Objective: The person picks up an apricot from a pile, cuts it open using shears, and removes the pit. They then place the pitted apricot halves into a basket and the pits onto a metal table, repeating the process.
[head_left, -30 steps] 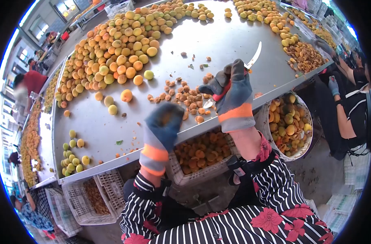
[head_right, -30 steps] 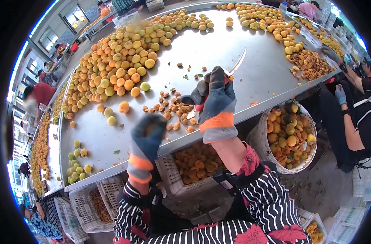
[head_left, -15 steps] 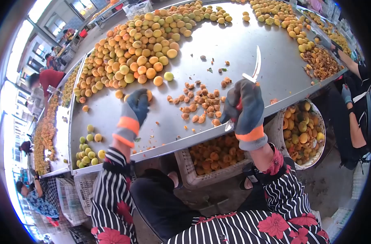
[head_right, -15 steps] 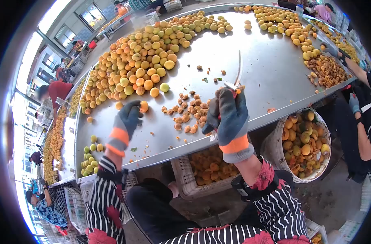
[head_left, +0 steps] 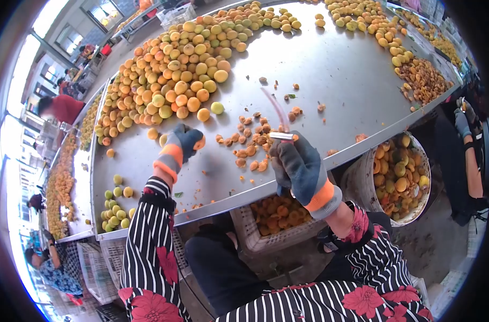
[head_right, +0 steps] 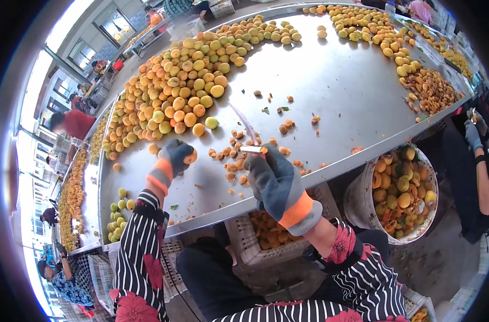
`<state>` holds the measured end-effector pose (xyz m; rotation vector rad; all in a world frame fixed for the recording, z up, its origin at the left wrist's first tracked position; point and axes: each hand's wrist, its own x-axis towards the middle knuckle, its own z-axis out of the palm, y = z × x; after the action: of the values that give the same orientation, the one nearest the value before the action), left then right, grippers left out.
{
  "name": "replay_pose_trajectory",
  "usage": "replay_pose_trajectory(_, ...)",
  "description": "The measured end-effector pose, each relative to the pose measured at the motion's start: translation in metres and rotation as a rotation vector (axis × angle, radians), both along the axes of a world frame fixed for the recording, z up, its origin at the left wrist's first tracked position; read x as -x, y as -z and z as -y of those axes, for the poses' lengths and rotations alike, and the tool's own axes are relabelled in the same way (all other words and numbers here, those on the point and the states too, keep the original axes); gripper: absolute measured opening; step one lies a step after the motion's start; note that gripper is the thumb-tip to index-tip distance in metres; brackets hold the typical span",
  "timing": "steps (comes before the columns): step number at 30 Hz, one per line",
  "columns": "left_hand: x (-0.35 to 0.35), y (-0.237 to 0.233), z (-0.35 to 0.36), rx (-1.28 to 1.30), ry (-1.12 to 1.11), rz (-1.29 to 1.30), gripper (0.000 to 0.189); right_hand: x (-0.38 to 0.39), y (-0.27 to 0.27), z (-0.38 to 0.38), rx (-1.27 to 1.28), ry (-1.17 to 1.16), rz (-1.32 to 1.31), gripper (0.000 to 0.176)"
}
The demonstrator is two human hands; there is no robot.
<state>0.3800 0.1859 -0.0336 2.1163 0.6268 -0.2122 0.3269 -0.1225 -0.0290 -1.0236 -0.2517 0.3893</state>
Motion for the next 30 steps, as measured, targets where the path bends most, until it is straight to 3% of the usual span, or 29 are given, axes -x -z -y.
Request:
replay_pose_trajectory(2, 0.010, 0.003, -0.003, 0.762, -0.136, 0.105, 0.029, 0.006, -0.005, 0.001, -0.012, -0.030, 0.012, 0.021)
replay_pose_trajectory(3, 0.028, -0.011, 0.025, 0.813, -0.036, 0.243, 0.031, 0.009, -0.008, -0.001, -0.014, -0.037, 0.033, 0.021)
replay_pose_trajectory(5, 0.055, -0.010, 0.092, 0.380, 0.120, 0.794, 0.033, 0.014, -0.013, 0.002, 0.046, -0.024, 0.110, 0.019)
replay_pose_trajectory(7, 0.075, -0.026, 0.117, 0.473, 0.062, 0.803, 0.036, 0.020, -0.013, 0.004, -0.046, -0.026, 0.083, 0.019)
replay_pose_trajectory(9, 0.091, -0.048, 0.136, 1.066, -0.079, 0.474, 0.041, 0.025, -0.016, 0.005, -0.076, -0.025, 0.069, 0.019)
replay_pose_trajectory(10, 0.097, -0.033, 0.146, 0.619, 0.106, 0.699, 0.033, 0.028, -0.021, 0.008, -0.056, -0.024, 0.068, 0.019)
replay_pose_trajectory(11, 0.103, -0.018, 0.156, 0.121, 0.154, 0.904, 0.033, 0.030, -0.022, 0.009, -0.009, -0.015, 0.087, 0.019)
replay_pose_trajectory(14, 0.112, -0.039, 0.174, 0.943, -0.079, 0.696, 0.043, 0.036, -0.018, 0.009, 0.178, 0.025, 0.182, 0.020)
replay_pose_trajectory(16, 0.117, -0.029, 0.182, -0.010, 0.197, 0.940, 0.043, 0.038, -0.012, 0.003, 0.229, 0.107, 0.252, 0.022)
replay_pose_trajectory(20, 0.108, -0.010, 0.171, 0.051, 0.191, 1.042, 0.039, 0.037, -0.012, -0.001, 0.354, 0.158, 0.314, 0.022)
replay_pose_trajectory(26, 0.101, -0.014, 0.163, -0.048, 0.248, 1.006, 0.027, 0.037, -0.006, -0.010, 0.451, 0.182, 0.423, 0.024)
replay_pose_trajectory(29, 0.095, -0.004, 0.160, -0.194, 0.299, 1.166, 0.028, 0.036, -0.005, -0.013, 0.517, 0.195, 0.415, 0.024)
replay_pose_trajectory(30, 0.095, -0.004, 0.161, -0.133, 0.281, 1.129, 0.028, 0.035, -0.004, -0.013, 0.544, 0.197, 0.405, 0.024)
